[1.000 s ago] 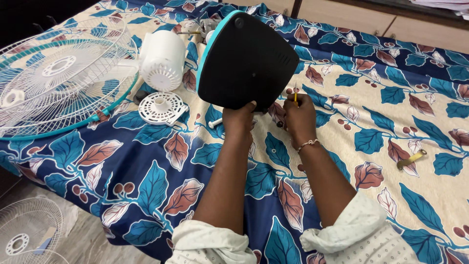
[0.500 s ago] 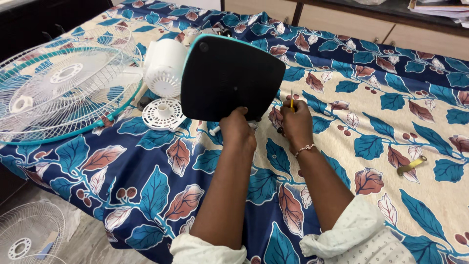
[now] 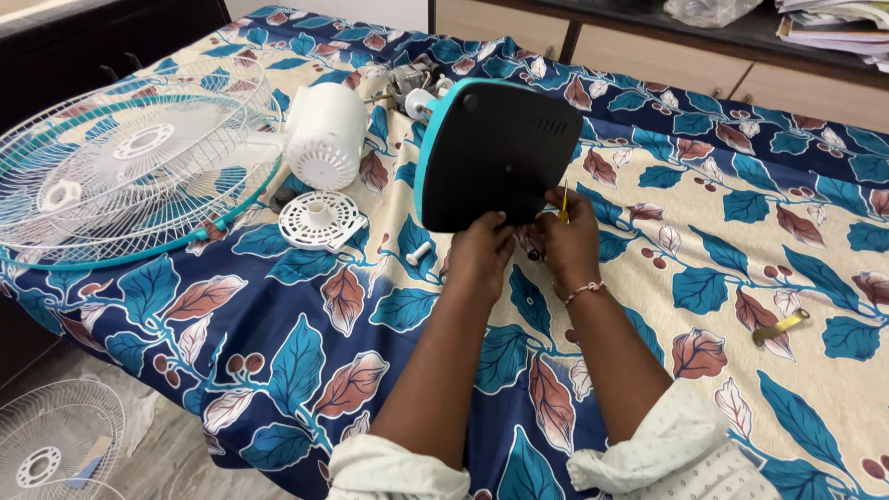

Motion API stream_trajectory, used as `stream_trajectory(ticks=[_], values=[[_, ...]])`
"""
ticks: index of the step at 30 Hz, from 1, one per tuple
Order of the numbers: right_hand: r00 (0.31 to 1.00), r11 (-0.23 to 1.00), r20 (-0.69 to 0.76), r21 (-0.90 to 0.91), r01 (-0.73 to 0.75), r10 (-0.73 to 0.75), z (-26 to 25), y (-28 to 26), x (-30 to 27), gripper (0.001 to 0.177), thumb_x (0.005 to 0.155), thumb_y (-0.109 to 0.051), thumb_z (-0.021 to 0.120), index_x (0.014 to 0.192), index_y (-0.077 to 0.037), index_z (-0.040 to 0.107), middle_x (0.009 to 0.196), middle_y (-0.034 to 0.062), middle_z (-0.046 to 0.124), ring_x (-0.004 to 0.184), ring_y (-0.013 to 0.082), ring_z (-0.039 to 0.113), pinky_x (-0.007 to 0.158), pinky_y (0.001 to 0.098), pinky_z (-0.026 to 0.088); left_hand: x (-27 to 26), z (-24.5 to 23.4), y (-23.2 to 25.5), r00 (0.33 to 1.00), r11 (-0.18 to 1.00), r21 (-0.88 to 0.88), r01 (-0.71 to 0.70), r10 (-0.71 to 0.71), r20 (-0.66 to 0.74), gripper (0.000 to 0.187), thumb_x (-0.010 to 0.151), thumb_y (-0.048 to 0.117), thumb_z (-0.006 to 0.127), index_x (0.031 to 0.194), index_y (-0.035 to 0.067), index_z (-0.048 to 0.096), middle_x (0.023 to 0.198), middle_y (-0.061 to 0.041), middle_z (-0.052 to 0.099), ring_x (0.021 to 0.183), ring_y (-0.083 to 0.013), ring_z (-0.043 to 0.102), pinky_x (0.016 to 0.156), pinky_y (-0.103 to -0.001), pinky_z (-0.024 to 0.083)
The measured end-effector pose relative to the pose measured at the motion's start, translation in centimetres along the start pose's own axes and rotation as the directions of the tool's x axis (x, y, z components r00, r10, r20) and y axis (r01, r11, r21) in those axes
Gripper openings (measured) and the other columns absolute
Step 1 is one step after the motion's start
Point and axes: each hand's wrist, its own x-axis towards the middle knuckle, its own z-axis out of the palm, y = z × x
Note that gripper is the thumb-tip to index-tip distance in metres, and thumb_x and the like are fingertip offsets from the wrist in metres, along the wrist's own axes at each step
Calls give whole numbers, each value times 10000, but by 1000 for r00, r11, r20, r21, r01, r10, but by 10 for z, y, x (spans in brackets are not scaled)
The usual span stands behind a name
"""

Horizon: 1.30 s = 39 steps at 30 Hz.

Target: The person uses a yellow-handled screwdriver to tighten screws on the back of a teal and black fan housing. The person holds the fan housing steady with one hand while turning the screwdriver with the other. The fan housing is placed on a patterned bedsheet with other fan parts nearby.

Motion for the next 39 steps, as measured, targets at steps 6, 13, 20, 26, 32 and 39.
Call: stream_trajectory(ticks=[6,13,20,26,32,39], values=[[991,988,30,78,-131,129,-2,-5,1,485,861,13,563,1343,-32,544,1281,43,681,766,145,705,568,227,522,-8,1,1,948,928,224,-299,316,-43,421,885,35,655,1284,-52,554,978,-197,603,744,-232,574,627,-295,478],[970,969,1,12,-245,245,-18,-16,11,300,967,-215,543,1201,-90,682,998,-34,738,743,92,651,501,234,393,-10,-9,17,991,984,118,-130,124,56,458,913,158,682,1264,-100,545,1112,-190,676,964,-334,734,830,-390,662],[997,816,50,-574,70,-51,-64,-10,31,300,936,-210,649,1190,-100,765,986,94,753,845,193,705,765,343,549,1,-12,10,988,990,140,4,-25,150,516,924,309,657,1282,-24,488,1097,-213,602,956,-356,695,839,-469,651],[957,510,215,-811,287,-196,-95,-6,27,252,899,-175,708,1128,-117,795,1048,132,774,943,256,742,864,365,564,14,-19,5,974,991,52,120,-128,185,512,1021,324,585,1259,-124,517,1088,-263,645,999,-364,706,897,-471,651],[946,516,267,-793,323,-183,-104,-5,12,284,847,-199,749,1117,-117,785,1035,127,769,930,266,742,840,368,567,8,-16,6,961,978,-71,197,-178,213,481,1075,286,473,1264,-155,517,1112,-285,673,1074,-383,710,934,-448,600],[928,420,285,-832,364,-240,-98,-12,10,255,885,-240,704,1095,-132,801,987,144,765,891,304,725,828,413,562,-12,-4,25,931,962,-69,265,-236,279,468,1053,215,391,1220,-207,506,1138,-345,678,1023,-413,742,914,-457,592]])
